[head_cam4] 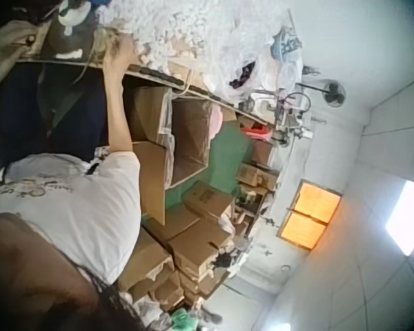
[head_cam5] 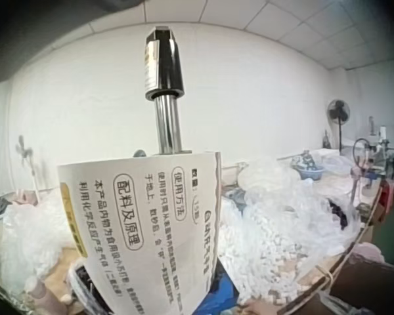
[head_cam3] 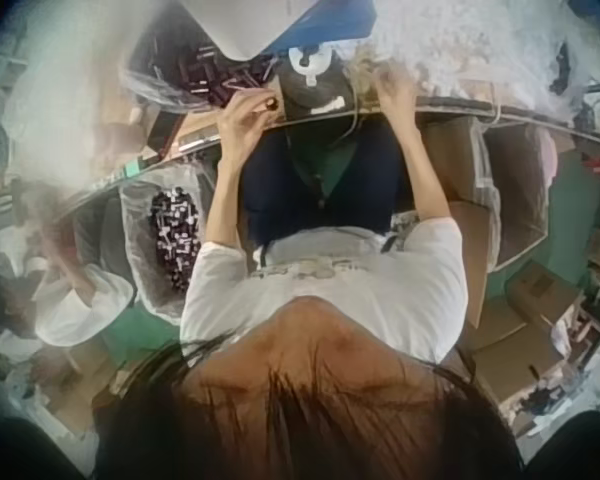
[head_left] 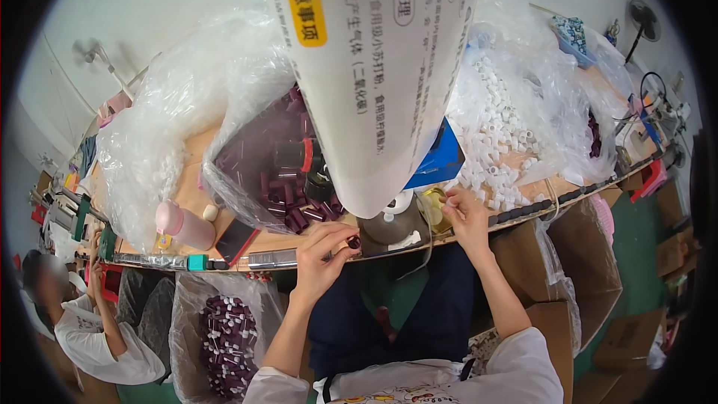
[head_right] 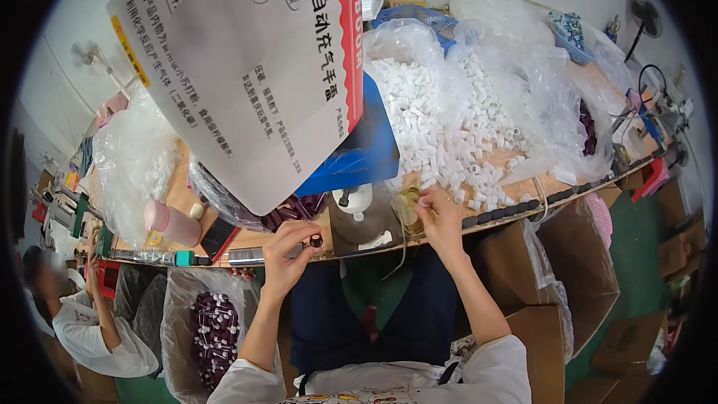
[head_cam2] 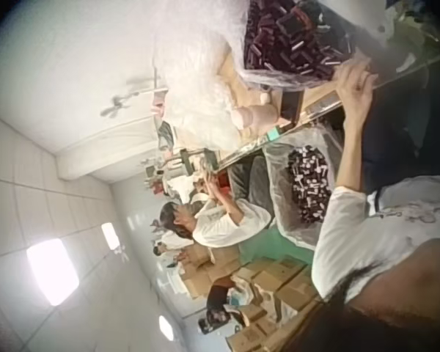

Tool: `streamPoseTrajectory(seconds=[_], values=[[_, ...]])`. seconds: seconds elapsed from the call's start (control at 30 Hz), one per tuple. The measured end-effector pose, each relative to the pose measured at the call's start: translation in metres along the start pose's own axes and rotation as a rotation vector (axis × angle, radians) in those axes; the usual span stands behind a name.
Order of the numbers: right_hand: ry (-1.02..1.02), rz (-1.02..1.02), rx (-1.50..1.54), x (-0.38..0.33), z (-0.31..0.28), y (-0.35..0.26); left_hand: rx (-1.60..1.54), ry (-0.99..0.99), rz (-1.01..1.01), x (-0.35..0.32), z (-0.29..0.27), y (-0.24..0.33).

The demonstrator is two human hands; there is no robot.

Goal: Assembling small purple and white plastic parts using a manual-feed pneumatic press.

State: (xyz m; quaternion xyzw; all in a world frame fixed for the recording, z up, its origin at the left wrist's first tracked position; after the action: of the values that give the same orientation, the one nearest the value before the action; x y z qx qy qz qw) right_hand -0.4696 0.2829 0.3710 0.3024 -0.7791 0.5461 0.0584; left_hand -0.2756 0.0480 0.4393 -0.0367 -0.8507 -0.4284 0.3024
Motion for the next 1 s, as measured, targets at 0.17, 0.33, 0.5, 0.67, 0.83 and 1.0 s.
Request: streamPoseTrajectory(seconds=[0.17,0.33,0.5,0.67,0.83,1.0], values=[[-0.074,-0.314,-0.411,-0.009,0.017,-0.032,-0.284,0.127,-0.281,0.010,0.018,-0.020],[0.053,-0.198,-0.206,-0.005,-0.009,-0.016,0.072,-0.128,-0.115,0.052,0.049,0.000],[0.047,0.172,0.004,-0.006,-0.006,-0.002,0.095,-0.177,-0.184,0.040,0.081,-0.043],[0.067,0.116,0.445,-0.010,0.023,0.002,0.203,0.191,-0.044,0.020,0.076,-0.029],[-0.053,-0.093,0.242,0.007,0.048,-0.067,0.255,0.213,-0.055,0.023,0.073,-0.023],[-0.092,-0.627,-0.112,-0.004,0.069,-0.114,0.273,0.251,-0.079,0.018,0.073,-0.031]])
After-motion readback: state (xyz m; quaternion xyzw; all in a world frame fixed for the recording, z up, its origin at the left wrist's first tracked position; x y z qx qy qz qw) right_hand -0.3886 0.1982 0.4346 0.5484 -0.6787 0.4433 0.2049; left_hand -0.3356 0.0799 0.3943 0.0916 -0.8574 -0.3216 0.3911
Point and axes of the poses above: each hand's wrist, its own x-axis towards the middle knuckle, its own z-axis out of the palm, y = z × x, the point moved 10 cm from there along x, towards the middle knuckle, and after that the axes turned 3 degrees about -y, right-handed, at the moved point
